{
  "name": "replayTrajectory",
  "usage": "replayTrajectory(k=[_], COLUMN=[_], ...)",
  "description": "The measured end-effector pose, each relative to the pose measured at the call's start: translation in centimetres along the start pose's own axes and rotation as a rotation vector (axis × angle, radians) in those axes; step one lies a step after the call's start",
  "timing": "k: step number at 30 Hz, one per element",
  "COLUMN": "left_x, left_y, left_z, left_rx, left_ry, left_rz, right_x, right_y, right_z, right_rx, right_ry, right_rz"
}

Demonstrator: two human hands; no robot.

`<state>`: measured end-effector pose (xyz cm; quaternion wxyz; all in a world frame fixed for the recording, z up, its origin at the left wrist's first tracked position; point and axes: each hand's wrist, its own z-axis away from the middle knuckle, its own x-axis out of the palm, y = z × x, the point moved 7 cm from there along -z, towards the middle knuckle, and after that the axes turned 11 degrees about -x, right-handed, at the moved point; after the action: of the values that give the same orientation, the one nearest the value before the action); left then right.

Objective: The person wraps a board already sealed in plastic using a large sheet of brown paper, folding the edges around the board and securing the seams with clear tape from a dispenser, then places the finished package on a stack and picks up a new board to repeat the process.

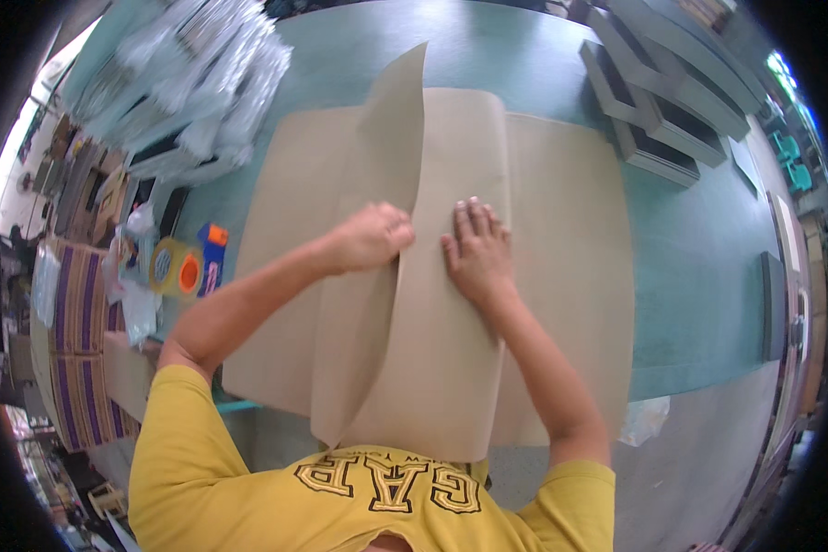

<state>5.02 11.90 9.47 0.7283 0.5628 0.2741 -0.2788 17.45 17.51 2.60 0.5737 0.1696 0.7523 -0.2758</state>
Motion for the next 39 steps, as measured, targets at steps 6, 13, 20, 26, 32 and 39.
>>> replayTrajectory(k=[6,13,20,26,32,39], left_x=[6.7,8.3,-8.8,-11.2,-10.7,-1.8], left_y=[-1.0,-0.9,-16.2,-32.8,-15.2,-0.9], left_z=[-2.2,-2.4,8.4,19.3,6.3,-4.8], left_rx=[-0.376,-0.153,-0.3,-0.848,-0.154,0.277], left_ry=[-0.3,-0.158,0.704,0.797,0.85,1.139], left_rz=[-0.126,-0.303,-0.285,-0.489,0.409,0.689], right_x=[-0.3,-0.7,-1.3,-1.6,-0.8,-1.8], right_y=[-0.2,-1.1,0.2,-0.8,0.4,-1.4], right_z=[0.3,0.5,0.8,0.6,0.8,0.3], right_rx=[-0.04,-0.187,-0.108,-0.153,-0.117,-0.133], right_ry=[0.072,0.06,0.065,0.097,0.082,0.06], right_rz=[-0.022,-0.021,-0.089,-0.123,-0.121,-0.188])
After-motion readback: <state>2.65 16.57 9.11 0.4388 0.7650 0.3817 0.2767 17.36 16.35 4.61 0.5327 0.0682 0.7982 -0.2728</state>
